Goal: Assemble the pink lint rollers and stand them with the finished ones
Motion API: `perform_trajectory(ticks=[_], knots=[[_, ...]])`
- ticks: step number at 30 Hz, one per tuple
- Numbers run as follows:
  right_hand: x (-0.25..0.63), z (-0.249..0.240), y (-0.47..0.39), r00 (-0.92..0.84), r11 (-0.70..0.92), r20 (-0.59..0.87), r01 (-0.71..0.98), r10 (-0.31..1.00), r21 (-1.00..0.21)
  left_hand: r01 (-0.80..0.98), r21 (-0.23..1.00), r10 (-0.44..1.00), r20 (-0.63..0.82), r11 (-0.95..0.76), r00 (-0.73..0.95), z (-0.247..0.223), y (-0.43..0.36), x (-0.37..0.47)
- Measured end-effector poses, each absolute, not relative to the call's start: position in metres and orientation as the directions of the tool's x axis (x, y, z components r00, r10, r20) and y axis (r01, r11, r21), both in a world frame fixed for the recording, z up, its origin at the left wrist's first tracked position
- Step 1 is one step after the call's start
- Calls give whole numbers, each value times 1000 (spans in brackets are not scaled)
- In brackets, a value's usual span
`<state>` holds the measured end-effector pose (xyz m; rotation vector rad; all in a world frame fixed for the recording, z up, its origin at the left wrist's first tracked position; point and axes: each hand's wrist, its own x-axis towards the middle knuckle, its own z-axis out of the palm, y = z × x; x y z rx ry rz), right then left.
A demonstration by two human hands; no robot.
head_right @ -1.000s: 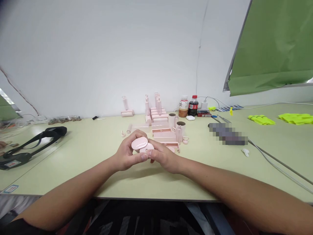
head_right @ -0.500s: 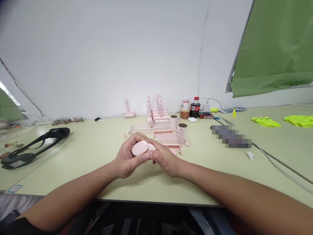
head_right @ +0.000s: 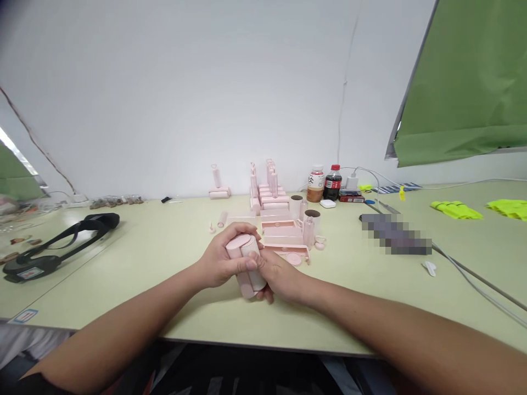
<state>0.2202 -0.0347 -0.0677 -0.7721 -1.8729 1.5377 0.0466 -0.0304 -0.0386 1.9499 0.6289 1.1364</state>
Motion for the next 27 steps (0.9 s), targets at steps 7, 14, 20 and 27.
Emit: perform_trajectory(ticks=[7, 14, 20, 27], knots=[[223, -63, -31, -611, 41, -24, 92, 791, -995, 330, 766, 832, 532, -551, 157, -40, 18, 22], [222, -63, -30, -580, 29, -31, 94, 814, -995, 969, 236, 975, 224, -68, 14, -55, 74, -15], [223, -64, -28, -580, 56, 7, 68, 815, -996, 993, 99, 992, 117, -62, 50, -65, 78, -17], [223, -65, -25, -520, 68, 56, 4, 852, -998, 998, 53, 991, 130, -30, 23, -51, 71, -16]])
